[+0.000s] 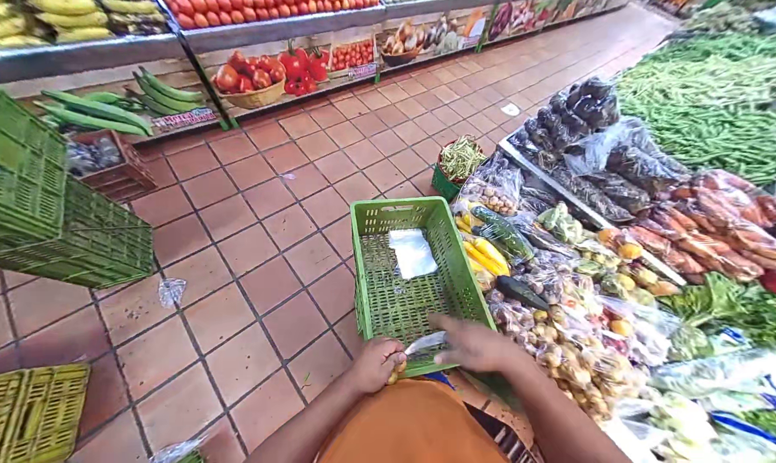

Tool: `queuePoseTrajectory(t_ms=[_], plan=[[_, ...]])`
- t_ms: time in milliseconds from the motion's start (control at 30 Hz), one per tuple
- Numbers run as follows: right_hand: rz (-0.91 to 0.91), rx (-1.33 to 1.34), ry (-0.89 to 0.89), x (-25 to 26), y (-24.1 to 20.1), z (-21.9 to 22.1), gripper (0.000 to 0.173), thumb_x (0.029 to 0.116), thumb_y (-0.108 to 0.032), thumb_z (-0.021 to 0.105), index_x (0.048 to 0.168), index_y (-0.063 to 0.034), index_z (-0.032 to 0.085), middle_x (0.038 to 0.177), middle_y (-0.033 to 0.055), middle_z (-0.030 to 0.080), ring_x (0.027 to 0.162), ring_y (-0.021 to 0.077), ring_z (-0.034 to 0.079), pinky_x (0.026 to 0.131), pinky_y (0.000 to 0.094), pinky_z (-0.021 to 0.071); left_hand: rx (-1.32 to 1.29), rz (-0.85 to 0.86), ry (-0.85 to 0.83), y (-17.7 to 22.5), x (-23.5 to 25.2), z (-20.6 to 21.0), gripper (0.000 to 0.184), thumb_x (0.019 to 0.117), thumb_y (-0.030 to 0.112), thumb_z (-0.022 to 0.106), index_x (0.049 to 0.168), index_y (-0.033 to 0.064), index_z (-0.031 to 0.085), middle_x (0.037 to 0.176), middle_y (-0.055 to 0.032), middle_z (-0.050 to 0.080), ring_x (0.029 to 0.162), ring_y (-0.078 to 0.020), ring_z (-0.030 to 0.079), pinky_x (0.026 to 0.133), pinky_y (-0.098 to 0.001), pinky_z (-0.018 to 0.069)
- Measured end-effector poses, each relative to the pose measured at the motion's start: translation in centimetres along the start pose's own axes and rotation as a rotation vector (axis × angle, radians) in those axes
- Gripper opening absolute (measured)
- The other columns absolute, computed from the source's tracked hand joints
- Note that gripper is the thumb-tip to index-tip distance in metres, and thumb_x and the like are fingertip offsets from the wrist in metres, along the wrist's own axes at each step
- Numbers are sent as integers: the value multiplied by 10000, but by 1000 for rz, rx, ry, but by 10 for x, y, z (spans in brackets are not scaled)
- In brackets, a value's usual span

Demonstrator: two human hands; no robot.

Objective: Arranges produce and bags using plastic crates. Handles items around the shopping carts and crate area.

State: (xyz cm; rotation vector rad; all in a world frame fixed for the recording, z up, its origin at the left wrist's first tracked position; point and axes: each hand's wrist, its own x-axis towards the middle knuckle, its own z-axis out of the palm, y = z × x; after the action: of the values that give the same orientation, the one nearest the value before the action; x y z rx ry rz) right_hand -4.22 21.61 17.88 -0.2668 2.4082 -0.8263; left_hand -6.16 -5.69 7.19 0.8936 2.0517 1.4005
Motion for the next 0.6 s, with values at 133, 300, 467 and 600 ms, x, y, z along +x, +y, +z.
queuePoseTrajectory(t_ms=[133,300,467,600], plan=[[-139,-89,-98,17,-11,62,545,953,-490,680,1282,-58,629,1140,145,705,1158,326,633,1127,622,358,111,34,-63,10,4,-13,318,1059,271,515,1029,40,731,1030,-108,735,1054,-224,687,993,-451,531],[-219,223,-12,14,-8,59,445,1067,-386,501,814,-49,645,748,63,587,716,179,576,677,406,483,158,64,-39,16,-10,-30,311,1060,269,520,1007,42,726,985,-96,731,1013,-219,689,966,-449,545],[-331,1293,141,10,-34,66,356,1048,-332,521,892,-90,730,1075,40,730,1044,133,662,951,347,534,100,138,-4,30,-23,-33,313,1053,259,524,937,27,699,879,-93,695,903,-192,674,878,-399,556],[-235,1792,161,10,-90,71,493,1060,-510,457,685,-202,546,557,-76,460,501,80,499,546,281,491,92,286,9,52,-34,-35,354,1072,298,481,901,66,686,861,-52,687,903,-157,664,885,-360,549]])
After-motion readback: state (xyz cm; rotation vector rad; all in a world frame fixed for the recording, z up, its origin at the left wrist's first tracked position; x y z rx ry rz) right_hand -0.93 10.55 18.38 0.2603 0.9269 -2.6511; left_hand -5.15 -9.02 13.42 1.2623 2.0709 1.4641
